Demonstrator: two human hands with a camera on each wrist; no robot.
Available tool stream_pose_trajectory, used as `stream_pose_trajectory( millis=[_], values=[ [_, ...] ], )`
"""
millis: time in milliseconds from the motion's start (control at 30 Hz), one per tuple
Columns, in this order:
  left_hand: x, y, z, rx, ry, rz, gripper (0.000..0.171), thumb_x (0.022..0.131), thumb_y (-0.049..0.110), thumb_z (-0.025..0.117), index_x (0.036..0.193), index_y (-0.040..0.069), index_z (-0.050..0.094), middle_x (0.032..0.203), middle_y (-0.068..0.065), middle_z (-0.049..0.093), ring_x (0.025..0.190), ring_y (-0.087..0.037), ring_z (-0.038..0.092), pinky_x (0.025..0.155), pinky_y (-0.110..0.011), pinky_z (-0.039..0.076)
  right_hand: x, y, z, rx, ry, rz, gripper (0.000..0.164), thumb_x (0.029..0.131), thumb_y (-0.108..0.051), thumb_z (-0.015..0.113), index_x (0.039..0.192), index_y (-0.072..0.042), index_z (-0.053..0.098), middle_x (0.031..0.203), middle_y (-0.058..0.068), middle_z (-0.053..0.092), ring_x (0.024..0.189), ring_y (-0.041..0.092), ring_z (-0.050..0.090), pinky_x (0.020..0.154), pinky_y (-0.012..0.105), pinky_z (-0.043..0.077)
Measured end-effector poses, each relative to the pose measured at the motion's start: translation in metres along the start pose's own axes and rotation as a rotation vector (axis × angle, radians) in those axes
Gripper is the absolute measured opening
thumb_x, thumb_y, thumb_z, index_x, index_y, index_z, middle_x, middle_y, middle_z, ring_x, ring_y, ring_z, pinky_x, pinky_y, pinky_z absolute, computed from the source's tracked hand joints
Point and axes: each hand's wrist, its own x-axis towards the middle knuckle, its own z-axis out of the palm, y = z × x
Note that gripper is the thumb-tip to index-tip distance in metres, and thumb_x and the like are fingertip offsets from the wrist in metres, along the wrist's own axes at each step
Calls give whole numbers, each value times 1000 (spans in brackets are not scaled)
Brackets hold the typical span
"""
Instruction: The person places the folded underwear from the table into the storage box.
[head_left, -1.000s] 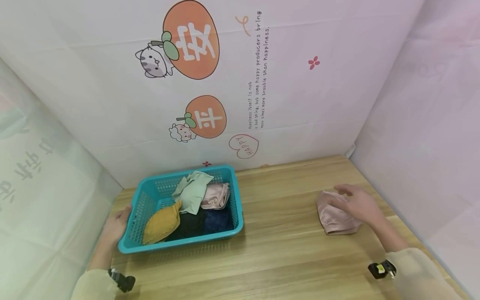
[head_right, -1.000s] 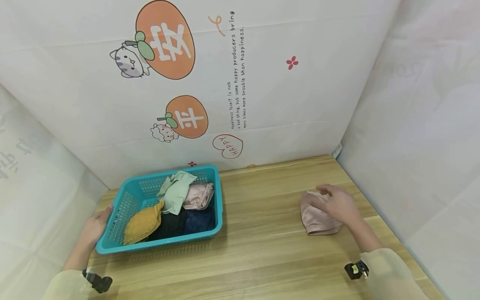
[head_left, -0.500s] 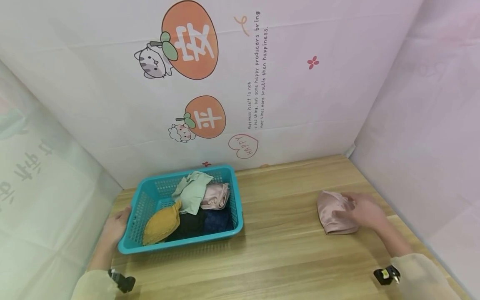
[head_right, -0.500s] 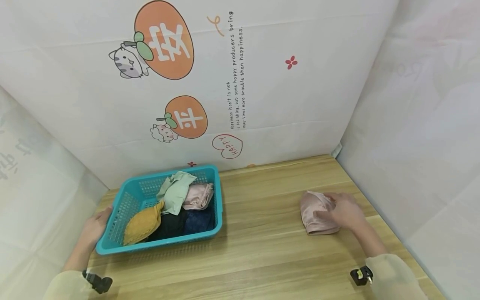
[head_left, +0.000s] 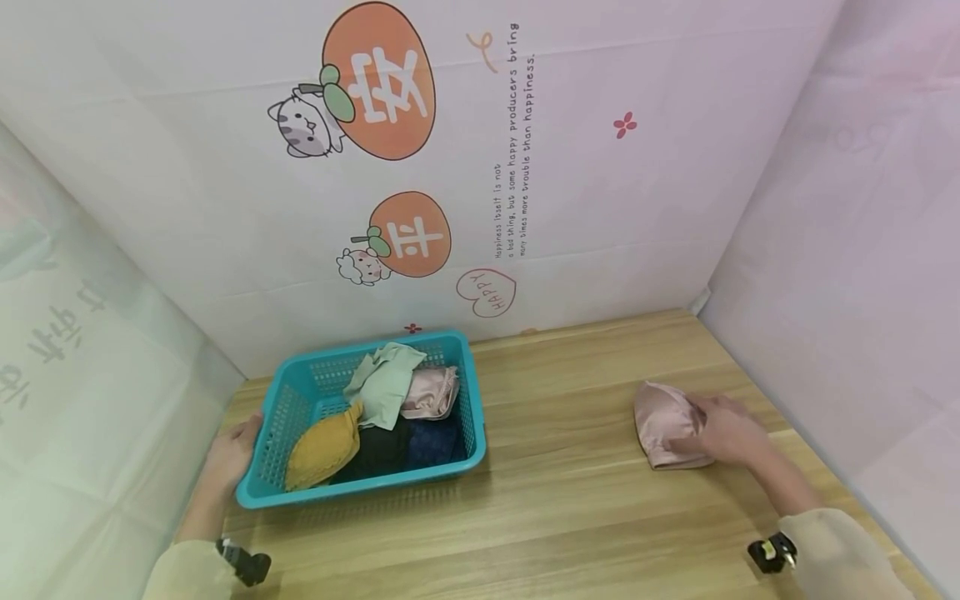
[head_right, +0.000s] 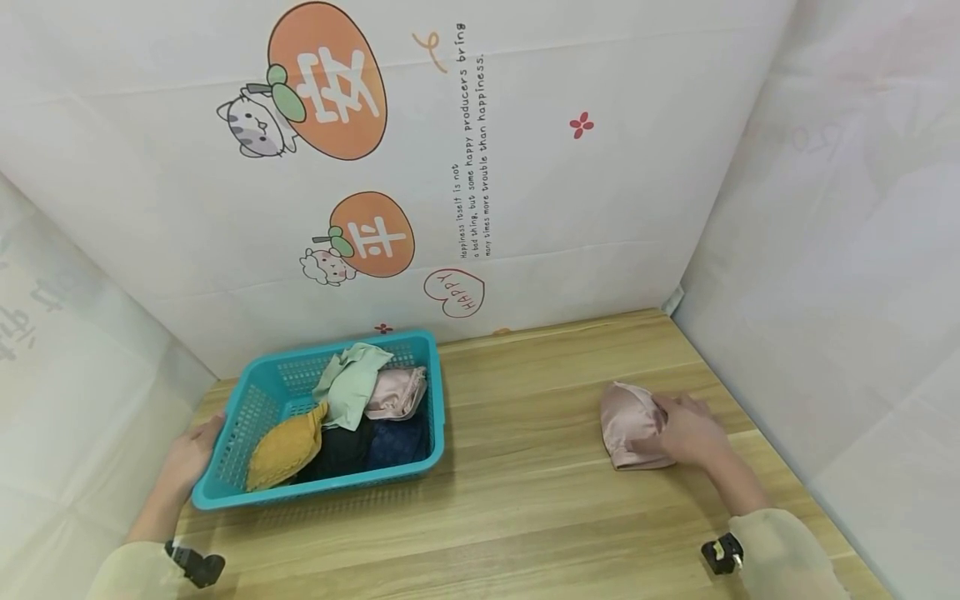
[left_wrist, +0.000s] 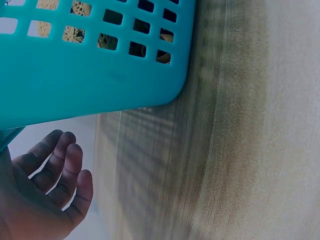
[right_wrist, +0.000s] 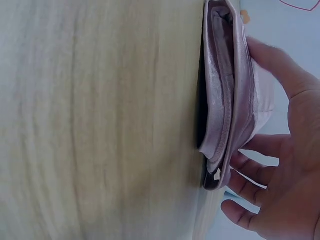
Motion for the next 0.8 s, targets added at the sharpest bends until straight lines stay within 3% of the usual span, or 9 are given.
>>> stream_pose_trajectory(
  millis=[300, 467, 800],
  values=[
    [-1, 1, 0, -3, -4, -4, 97, 99, 69, 7, 151, -11, 28, 145, -40, 40, 128, -56, 46, 99, -63, 45, -4, -2, 2, -38, 30, 14, 106, 68, -70, 77, 140, 3, 51, 131, 39, 52, 118, 60, 45, 91, 76, 39],
    [-1, 2, 0, -7, -4, -7, 98, 99, 69, 7, 151, -11, 28, 146, -41, 38, 130, -57, 44, 102, -65, 43, -4, -1, 5, -35, 16, 21, 107, 69, -73, 75, 136, 8, 53, 126, 41, 53, 117, 59, 45, 92, 76, 38],
    [-1, 1, 0, 1, 1, -16, 97, 99, 69, 7, 151, -11, 27, 148, -41, 34, 133, -58, 39, 106, -66, 39, -2, 0, 12, -37, 82, 6, 87, 69, -69, 78, 120, 1, 68, 118, 35, 62, 110, 56, 52, 86, 72, 43]
  ],
)
